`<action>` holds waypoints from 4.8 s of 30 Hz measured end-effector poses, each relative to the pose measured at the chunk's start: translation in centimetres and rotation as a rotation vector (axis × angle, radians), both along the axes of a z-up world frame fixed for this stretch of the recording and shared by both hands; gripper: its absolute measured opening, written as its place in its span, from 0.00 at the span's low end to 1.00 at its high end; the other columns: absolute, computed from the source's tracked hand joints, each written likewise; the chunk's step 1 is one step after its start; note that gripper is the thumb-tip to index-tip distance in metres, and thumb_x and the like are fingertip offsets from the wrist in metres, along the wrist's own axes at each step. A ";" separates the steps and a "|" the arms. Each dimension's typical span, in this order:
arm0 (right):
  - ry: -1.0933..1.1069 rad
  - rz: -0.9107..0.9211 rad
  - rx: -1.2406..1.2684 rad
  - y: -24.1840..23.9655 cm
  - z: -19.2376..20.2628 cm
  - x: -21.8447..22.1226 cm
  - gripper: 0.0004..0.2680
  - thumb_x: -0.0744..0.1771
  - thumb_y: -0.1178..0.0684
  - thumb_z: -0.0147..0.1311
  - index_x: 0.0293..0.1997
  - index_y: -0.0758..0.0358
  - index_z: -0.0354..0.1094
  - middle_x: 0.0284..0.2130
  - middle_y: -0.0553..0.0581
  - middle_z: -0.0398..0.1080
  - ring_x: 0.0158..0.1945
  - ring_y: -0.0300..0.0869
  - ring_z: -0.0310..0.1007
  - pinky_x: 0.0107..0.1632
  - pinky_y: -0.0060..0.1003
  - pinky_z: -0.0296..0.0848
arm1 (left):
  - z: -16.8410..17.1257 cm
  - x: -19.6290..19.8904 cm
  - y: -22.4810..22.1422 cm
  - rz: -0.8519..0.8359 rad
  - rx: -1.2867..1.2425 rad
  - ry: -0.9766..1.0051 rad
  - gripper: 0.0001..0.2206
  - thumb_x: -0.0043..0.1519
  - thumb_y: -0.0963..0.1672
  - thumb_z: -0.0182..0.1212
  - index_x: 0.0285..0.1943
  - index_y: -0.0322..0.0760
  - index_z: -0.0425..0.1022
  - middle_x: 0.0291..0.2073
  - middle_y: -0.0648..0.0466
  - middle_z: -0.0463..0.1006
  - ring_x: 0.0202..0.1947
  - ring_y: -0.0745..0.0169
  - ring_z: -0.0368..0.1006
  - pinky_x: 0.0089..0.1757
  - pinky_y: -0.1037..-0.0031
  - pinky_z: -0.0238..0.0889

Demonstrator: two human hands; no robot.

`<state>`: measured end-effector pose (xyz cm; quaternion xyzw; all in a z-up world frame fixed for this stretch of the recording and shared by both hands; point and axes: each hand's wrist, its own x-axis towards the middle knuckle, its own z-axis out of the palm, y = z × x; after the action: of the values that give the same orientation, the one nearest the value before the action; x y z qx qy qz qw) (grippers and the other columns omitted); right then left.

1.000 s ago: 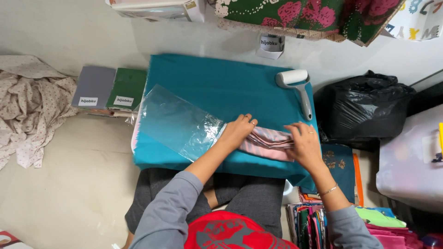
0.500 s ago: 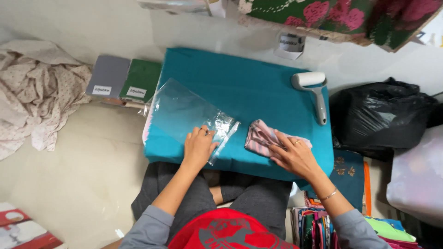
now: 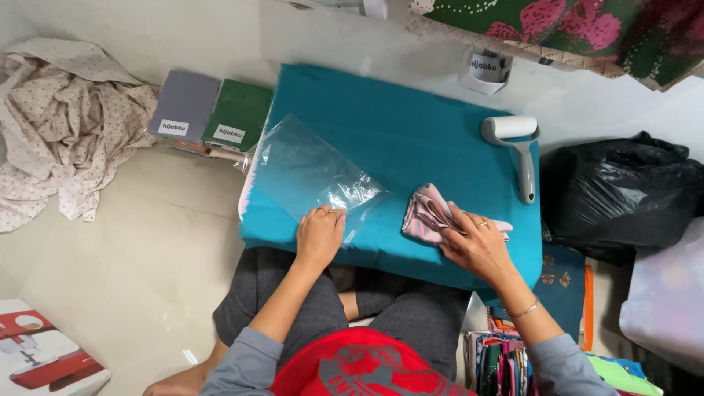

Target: Cleaning fabric with a lint roller, folding it neatly, and placing it into plastic packaging.

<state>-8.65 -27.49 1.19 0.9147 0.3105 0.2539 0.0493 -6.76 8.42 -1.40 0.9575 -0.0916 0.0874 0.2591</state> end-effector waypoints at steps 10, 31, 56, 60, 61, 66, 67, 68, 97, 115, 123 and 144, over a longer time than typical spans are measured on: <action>0.011 -0.021 0.000 -0.3 -0.2 0.2 0.07 0.62 0.42 0.58 0.40 0.41 0.69 0.64 0.52 0.67 0.49 0.44 0.76 0.51 0.39 0.72 | -0.3 -0.1 -0.7 -0.116 0.046 -0.224 0.10 0.64 0.40 0.54 0.51 0.46 0.77 0.42 0.53 0.76 0.37 0.50 0.75 0.38 0.64 0.66; 0.848 0.127 0.708 3.6 7.8 -1.7 0.07 0.66 0.54 0.54 0.42 0.58 0.78 0.44 0.61 0.80 0.47 0.58 0.81 0.49 0.51 0.76 | 2.6 -0.8 -6.9 -0.280 0.047 -0.067 0.24 0.56 0.37 0.61 0.64 0.40 0.70 0.55 0.54 0.71 0.49 0.51 0.67 0.41 0.64 0.65; 0.692 -0.051 0.430 7.6 5.8 -2.0 0.10 0.65 0.54 0.55 0.49 0.59 0.74 0.48 0.63 0.77 0.49 0.59 0.79 0.48 0.50 0.78 | 3.0 -1.9 -8.9 -0.152 0.173 -0.610 0.19 0.61 0.38 0.56 0.64 0.39 0.72 0.62 0.52 0.74 0.43 0.55 0.69 0.33 0.74 0.69; 0.835 -0.191 0.951 6.0 0.4 -0.9 0.09 0.66 0.53 0.57 0.49 0.54 0.79 0.44 0.54 0.81 0.44 0.43 0.82 0.45 0.39 0.79 | 4.1 -2.6 -9.3 -0.089 0.187 -0.711 0.17 0.65 0.38 0.53 0.64 0.40 0.72 0.61 0.53 0.75 0.39 0.57 0.67 0.33 0.75 0.65; 0.839 -0.190 0.948 6.9 1.8 -1.5 0.09 0.66 0.53 0.57 0.49 0.54 0.79 0.44 0.54 0.81 0.44 0.43 0.82 0.45 0.39 0.79 | 4.2 -2.7 -9.3 -0.086 0.187 -0.707 0.17 0.65 0.38 0.53 0.64 0.40 0.72 0.61 0.53 0.75 0.39 0.57 0.67 0.33 0.75 0.65; 0.455 0.009 0.424 9.4 4.6 -2.5 0.08 0.66 0.56 0.54 0.48 0.64 0.74 0.48 0.69 0.75 0.52 0.60 0.78 0.50 0.49 0.78 | 3.8 -2.6 -9.7 -0.152 0.158 -0.677 0.21 0.63 0.40 0.54 0.67 0.41 0.71 0.62 0.54 0.75 0.39 0.57 0.68 0.35 0.74 0.66; 0.453 0.011 0.421 8.6 3.2 -2.1 0.08 0.66 0.56 0.54 0.48 0.64 0.74 0.48 0.69 0.75 0.52 0.60 0.78 0.50 0.49 0.78 | 4.3 -2.7 -9.7 -0.149 0.157 -0.679 0.21 0.63 0.40 0.54 0.67 0.41 0.71 0.62 0.54 0.75 0.39 0.57 0.68 0.35 0.74 0.66; 0.667 -0.124 0.792 7.8 1.7 -1.7 0.09 0.66 0.56 0.56 0.49 0.63 0.77 0.44 0.65 0.79 0.46 0.50 0.78 0.45 0.43 0.79 | 4.9 -2.7 -9.6 -0.133 0.158 -0.706 0.19 0.64 0.40 0.53 0.66 0.41 0.72 0.62 0.55 0.75 0.38 0.58 0.67 0.33 0.76 0.64; 0.664 -0.174 0.377 7.5 3.1 3.5 0.10 0.69 0.44 0.50 0.54 0.45 0.74 0.52 0.53 0.76 0.51 0.56 0.78 0.49 0.50 0.78 | 0.4 -0.1 -8.9 -0.096 0.165 -0.576 0.27 0.58 0.38 0.57 0.70 0.42 0.66 0.67 0.60 0.69 0.40 0.56 0.68 0.31 0.76 0.70; 0.299 0.098 0.107 9.7 -2.9 4.5 0.21 0.69 0.46 0.44 0.66 0.72 0.60 0.69 0.78 0.54 0.73 0.68 0.50 0.70 0.57 0.51 | 4.2 -1.6 -7.6 -0.166 0.293 -0.424 0.25 0.58 0.42 0.56 0.67 0.55 0.70 0.45 0.67 0.81 0.26 0.66 0.75 0.25 0.77 0.72; 0.360 0.167 0.054 12.3 0.5 3.2 0.21 0.71 0.36 0.35 0.65 0.57 0.65 0.66 0.65 0.61 0.74 0.59 0.53 0.74 0.58 0.42 | 8.7 -1.9 -4.9 -0.427 0.168 -0.046 0.21 0.49 0.48 0.53 0.50 0.41 0.80 0.42 0.53 0.81 0.30 0.46 0.78 0.30 0.59 0.72; 0.764 -0.618 1.238 4.6 -5.1 -1.2 0.11 0.58 0.53 0.70 0.42 0.48 0.78 0.34 0.49 0.78 0.40 0.39 0.74 0.42 0.36 0.71 | 0.9 2.9 -10.5 -0.210 0.076 -0.381 0.21 0.55 0.46 0.63 0.60 0.48 0.71 0.49 0.53 0.73 0.48 0.51 0.69 0.43 0.61 0.63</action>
<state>-9.81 -22.92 -3.95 0.8445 -0.1600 0.0236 -0.5105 -3.84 -2.04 -0.53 0.9179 -0.2413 0.2360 0.2085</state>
